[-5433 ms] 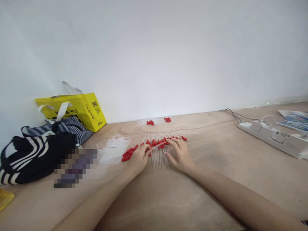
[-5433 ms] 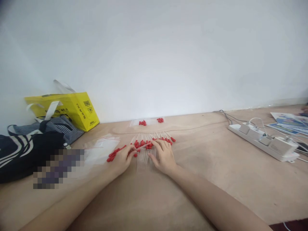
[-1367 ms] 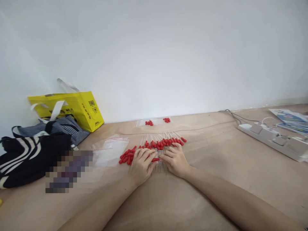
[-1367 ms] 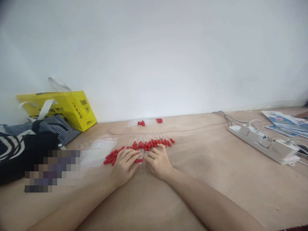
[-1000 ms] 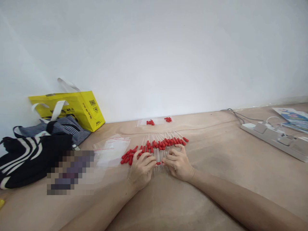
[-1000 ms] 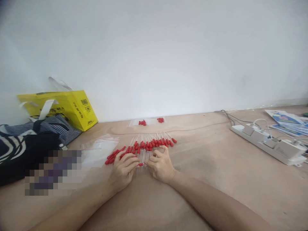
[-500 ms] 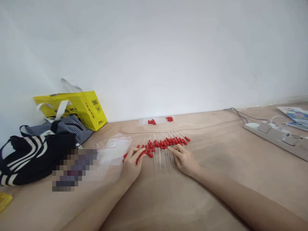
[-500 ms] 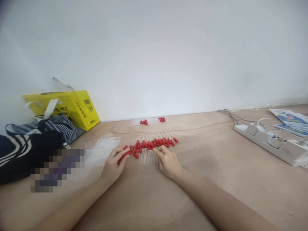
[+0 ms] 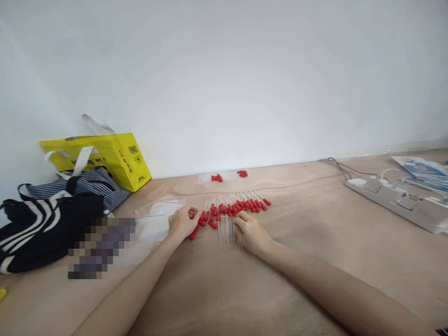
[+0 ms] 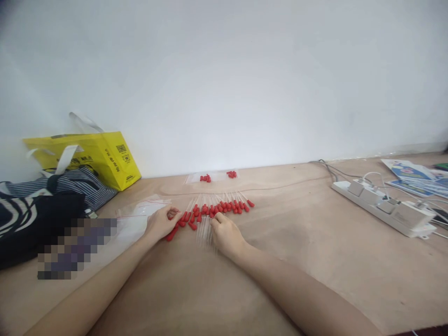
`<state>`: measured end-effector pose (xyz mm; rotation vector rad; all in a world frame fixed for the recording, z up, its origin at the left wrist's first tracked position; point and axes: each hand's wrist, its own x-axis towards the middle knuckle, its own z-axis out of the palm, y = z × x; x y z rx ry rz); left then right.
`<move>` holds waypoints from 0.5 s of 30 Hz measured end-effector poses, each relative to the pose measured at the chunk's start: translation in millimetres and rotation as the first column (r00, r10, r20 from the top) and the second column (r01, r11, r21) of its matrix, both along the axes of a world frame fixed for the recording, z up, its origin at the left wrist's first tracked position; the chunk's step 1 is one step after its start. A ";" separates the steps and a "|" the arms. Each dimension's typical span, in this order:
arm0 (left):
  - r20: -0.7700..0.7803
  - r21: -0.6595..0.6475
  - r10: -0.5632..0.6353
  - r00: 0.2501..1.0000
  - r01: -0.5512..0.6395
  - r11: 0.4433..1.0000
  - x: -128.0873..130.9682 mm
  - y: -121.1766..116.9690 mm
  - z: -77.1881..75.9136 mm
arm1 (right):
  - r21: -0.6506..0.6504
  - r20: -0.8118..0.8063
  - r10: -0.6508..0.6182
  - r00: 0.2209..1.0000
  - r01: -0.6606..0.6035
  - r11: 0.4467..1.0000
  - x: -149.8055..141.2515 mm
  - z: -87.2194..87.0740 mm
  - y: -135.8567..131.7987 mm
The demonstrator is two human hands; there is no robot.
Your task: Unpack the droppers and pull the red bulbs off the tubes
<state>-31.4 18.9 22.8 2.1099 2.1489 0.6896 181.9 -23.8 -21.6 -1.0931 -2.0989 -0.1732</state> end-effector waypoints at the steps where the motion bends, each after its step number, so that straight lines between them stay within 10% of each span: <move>1: -0.030 0.013 0.008 1.000 -0.008 1.000 2.4 -0.2 1.6 | 0.001 0.018 0.006 1.000 -0.006 1.000 -1.5 0.3 -0.9; 15: -0.246 -0.059 0.021 0.969 -0.037 0.998 24.1 32.6 3.4 | -0.160 0.014 0.100 0.995 -0.096 0.982 -2.3 9.2 -14.6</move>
